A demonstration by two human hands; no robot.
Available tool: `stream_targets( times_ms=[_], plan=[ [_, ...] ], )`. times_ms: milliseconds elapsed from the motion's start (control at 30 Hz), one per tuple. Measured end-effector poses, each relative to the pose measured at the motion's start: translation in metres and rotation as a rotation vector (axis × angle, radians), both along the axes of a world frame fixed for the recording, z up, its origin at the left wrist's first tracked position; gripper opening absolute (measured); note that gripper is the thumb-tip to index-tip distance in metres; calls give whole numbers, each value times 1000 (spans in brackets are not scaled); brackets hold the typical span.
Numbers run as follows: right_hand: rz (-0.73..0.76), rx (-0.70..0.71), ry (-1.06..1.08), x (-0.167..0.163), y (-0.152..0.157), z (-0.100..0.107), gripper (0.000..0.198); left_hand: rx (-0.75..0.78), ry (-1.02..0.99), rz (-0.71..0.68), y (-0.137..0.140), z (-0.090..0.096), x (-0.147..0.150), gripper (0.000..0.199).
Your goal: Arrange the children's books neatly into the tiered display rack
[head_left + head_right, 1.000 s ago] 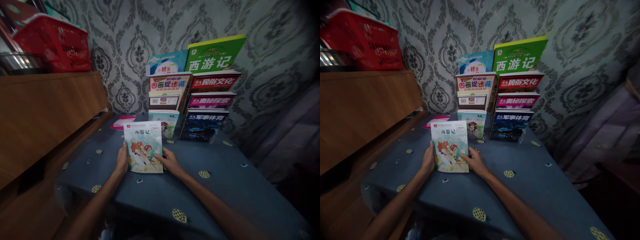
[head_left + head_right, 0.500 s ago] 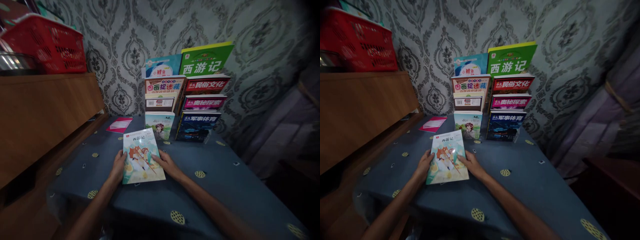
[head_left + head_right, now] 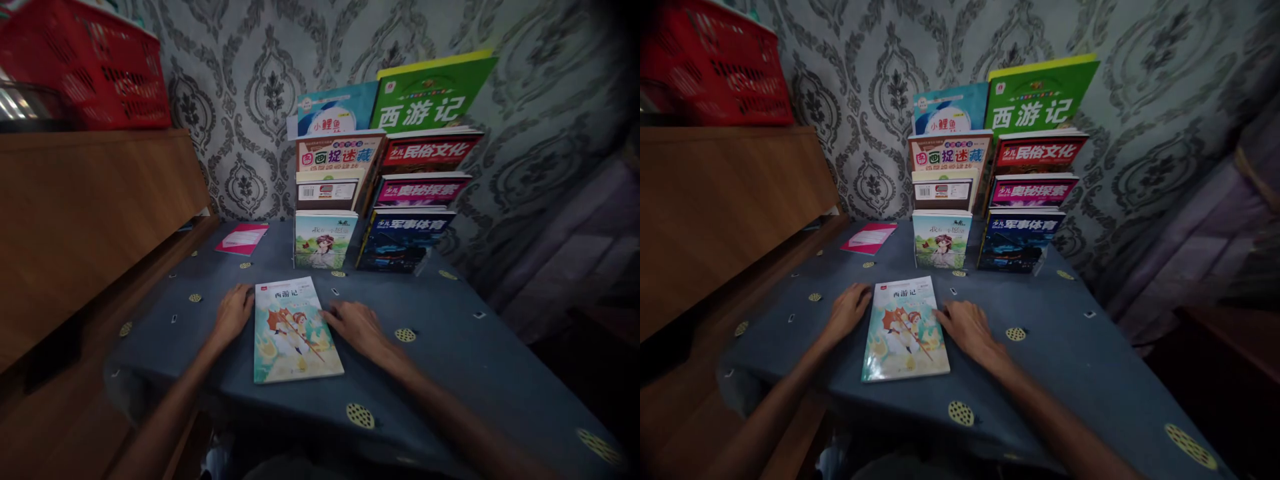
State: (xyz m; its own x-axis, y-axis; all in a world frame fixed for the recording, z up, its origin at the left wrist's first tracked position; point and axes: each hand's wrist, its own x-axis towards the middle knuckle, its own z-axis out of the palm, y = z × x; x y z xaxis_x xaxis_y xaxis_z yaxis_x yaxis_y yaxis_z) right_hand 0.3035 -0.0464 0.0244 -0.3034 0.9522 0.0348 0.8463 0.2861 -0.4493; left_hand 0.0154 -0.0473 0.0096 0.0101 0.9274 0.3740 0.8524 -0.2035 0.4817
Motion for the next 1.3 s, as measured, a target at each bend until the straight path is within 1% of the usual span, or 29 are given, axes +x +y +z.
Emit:
stream_targets(
  times_ms=[33,67,167,233,300,433,533,633,733,833,967,1067,1200,1300],
  plan=[
    [-8,67,-61,-9,0,5,27,17,25,-20,4,-4,3,26],
    [26,112,-82,-21,-1,8,23,18,41,-37,7,-9,7,27],
    [289,218,-84,-65,3,8,18,-15,40,-38,13,-25,13,34],
    [414,259,-83,-92,11,-1,18,-9,0,-33,14,-34,12,39],
    [469,268,-95,-110,23,-13,23,6,-47,-52,15,-39,10,45],
    [475,256,-96,-123,42,-37,36,15,-80,-65,15,-40,8,48],
    [442,290,-98,-122,47,-45,37,14,-65,-65,15,-39,9,44],
    [382,325,-125,-117,47,-44,36,17,-38,-66,14,-38,10,43],
    [327,319,-163,-108,47,-37,40,18,-15,-56,13,-37,10,43],
    [251,271,-204,-92,49,-26,41,-13,16,-40,13,-36,11,43],
    [119,215,-225,-67,49,-13,32,-47,46,-34,13,-34,11,43],
    [41,201,-210,-51,48,-10,27,-68,59,-24,12,-32,12,42],
    [22,212,-189,-43,50,-13,24,-90,124,-10,12,-31,12,41],
    [16,227,-172,-44,50,-16,23,-44,171,-31,11,-34,10,39]
  ],
)
